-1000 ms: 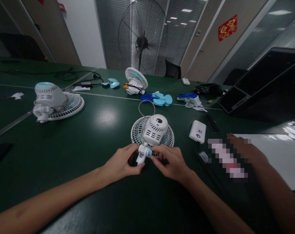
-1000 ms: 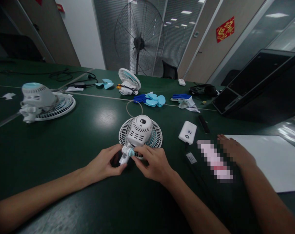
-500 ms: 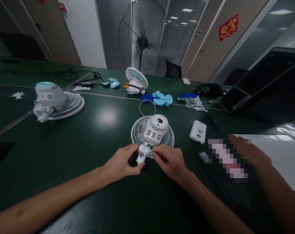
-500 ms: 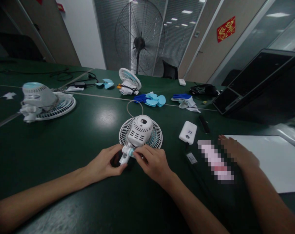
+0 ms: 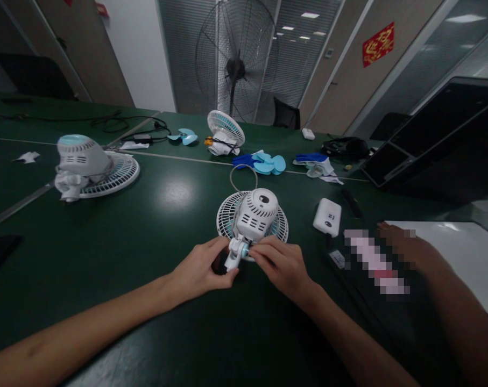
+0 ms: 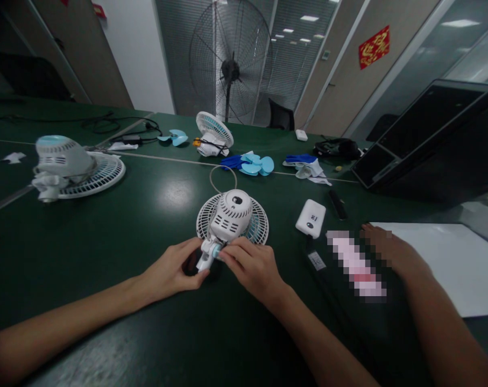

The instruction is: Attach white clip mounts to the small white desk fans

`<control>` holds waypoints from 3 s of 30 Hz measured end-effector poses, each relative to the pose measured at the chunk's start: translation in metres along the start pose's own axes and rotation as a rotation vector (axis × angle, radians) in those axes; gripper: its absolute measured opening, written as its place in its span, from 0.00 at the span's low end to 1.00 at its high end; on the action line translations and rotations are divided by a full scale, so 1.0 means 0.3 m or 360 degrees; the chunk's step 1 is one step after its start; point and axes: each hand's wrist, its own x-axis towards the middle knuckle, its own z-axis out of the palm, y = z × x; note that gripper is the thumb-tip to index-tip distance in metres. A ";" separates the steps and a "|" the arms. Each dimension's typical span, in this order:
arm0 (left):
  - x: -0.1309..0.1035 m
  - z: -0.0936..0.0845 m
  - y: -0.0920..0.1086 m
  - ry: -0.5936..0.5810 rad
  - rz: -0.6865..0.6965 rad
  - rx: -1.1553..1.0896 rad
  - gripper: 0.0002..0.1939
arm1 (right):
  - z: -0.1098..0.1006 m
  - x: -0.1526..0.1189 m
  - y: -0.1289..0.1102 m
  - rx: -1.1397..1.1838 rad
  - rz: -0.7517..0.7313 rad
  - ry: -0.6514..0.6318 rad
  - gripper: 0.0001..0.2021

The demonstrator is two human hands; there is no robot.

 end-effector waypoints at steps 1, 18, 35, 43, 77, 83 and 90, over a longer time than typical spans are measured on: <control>0.000 0.000 0.000 -0.0003 0.0000 0.0001 0.13 | 0.005 -0.001 -0.003 0.0019 0.0033 0.0007 0.08; -0.004 0.008 -0.007 0.0019 -0.0020 -0.0004 0.16 | -0.013 0.000 0.009 -0.0028 -0.0117 0.0006 0.08; -0.006 0.007 -0.002 0.0020 -0.0037 -0.0053 0.22 | 0.012 -0.006 0.011 0.0081 0.0073 -0.0137 0.10; -0.009 0.009 -0.011 0.0045 -0.0032 -0.0081 0.28 | 0.001 -0.002 0.002 0.0067 0.0084 -0.0138 0.07; -0.008 0.001 -0.009 0.0021 0.0021 -0.0101 0.24 | -0.005 -0.015 0.007 0.0242 0.0035 -0.0090 0.10; -0.008 0.000 -0.007 0.0033 0.0030 -0.0098 0.24 | -0.019 -0.005 0.007 0.0234 -0.0030 -0.0150 0.12; -0.009 -0.004 -0.005 0.0036 0.0037 -0.0087 0.24 | -0.017 -0.008 0.006 0.0195 -0.0023 -0.0150 0.13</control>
